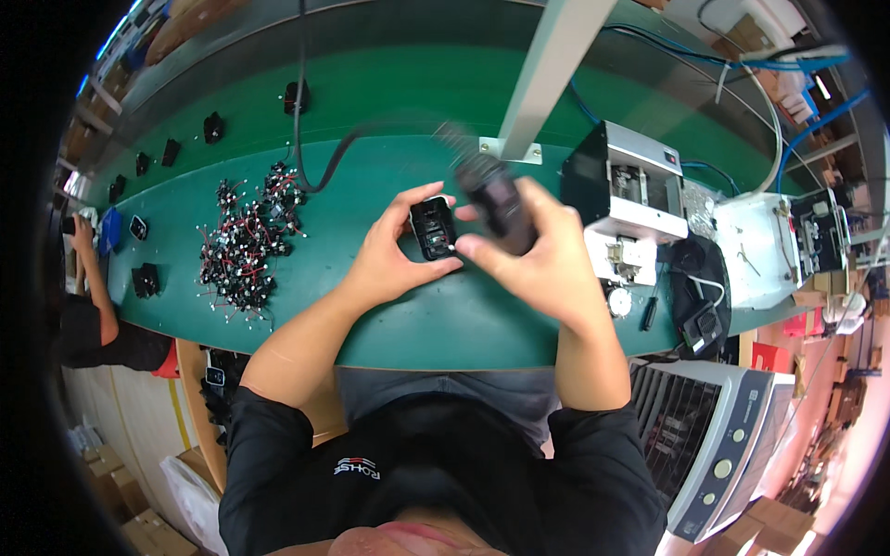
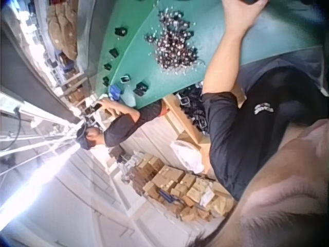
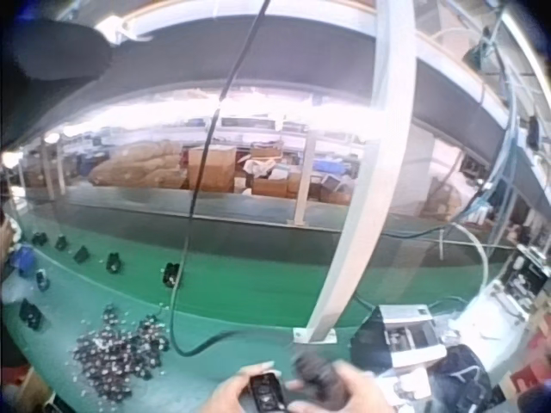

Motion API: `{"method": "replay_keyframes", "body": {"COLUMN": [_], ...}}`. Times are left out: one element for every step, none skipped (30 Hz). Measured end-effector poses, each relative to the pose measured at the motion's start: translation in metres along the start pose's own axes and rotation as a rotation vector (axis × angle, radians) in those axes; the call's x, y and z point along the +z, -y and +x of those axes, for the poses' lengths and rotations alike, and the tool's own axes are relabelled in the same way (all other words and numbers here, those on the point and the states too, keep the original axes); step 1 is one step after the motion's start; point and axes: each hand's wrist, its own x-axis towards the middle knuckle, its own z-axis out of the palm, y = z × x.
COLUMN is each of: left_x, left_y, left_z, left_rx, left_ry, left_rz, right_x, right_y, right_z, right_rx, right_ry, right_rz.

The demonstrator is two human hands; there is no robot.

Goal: The person assembles small electronic fans by securing fan components into a plastic housing with screws, using an electric screwdriver.

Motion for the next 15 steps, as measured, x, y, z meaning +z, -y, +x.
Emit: {"method": "replay_keyframes", "body": {"left_x": [0.001,0.002,0.004,0.005,0.008,0.009,0.014,0.018,0.024,0.031,0.037,0.043,0.049,0.054,0.055], "left_y": [0.006,0.011,0.009,0.007,0.008,0.008,0.004,-0.003,-0.008,-0.011,-0.012,-0.012,-0.014,-0.018,-0.019], "left_z": [0.001,0.001,0.001,0.0,0.001,0.0,0.0,-0.001,-0.001,-0.002,0.0,0.002,0.003,0.003,0.0], "left_rx": [0.041,0.023,0.031,-0.008,-0.046,-0.002,0.007,0.0,-0.006,-0.025,-0.014,-0.073,-0.134,-0.09,-0.085], "left_ry": [0.012,0.023,0.058,0.1,0.144,0.19,0.217,0.287,0.354,0.404,0.417,0.444,0.467,0.449,0.453], "left_rz": [0.04,0.056,0.041,0.054,0.065,0.125,0.11,0.223,0.338,0.36,0.356,0.258,0.163,0.234,0.234], "right_x": [-0.006,-0.019,-0.027,-0.041,-0.058,-0.07,-0.088,-0.1,-0.109,-0.116,-0.119,-0.12,-0.12,-0.118,-0.118], "right_y": [0.005,0.005,0.015,0.019,0.017,0.03,0.032,0.035,0.036,0.033,0.027,0.023,0.018,0.015,0.009], "right_z": [-0.003,-0.009,-0.016,-0.021,-0.025,-0.03,-0.033,-0.034,-0.034,-0.034,-0.033,-0.033,-0.033,-0.034,-0.035], "right_rx": [0.009,-0.006,-0.102,-0.245,-0.363,-0.372,-0.41,-0.445,-0.48,-0.478,-0.477,-0.462,-0.447,-0.435,-0.475], "right_ry": [-0.086,-0.17,-0.284,-0.348,-0.403,-0.475,-0.491,-0.552,-0.612,-0.653,-0.688,-0.687,-0.685,-0.667,-0.655], "right_rz": [0.196,0.221,0.295,0.349,0.364,0.291,0.316,0.312,0.309,0.296,0.273,0.278,0.284,0.309,0.262]}}
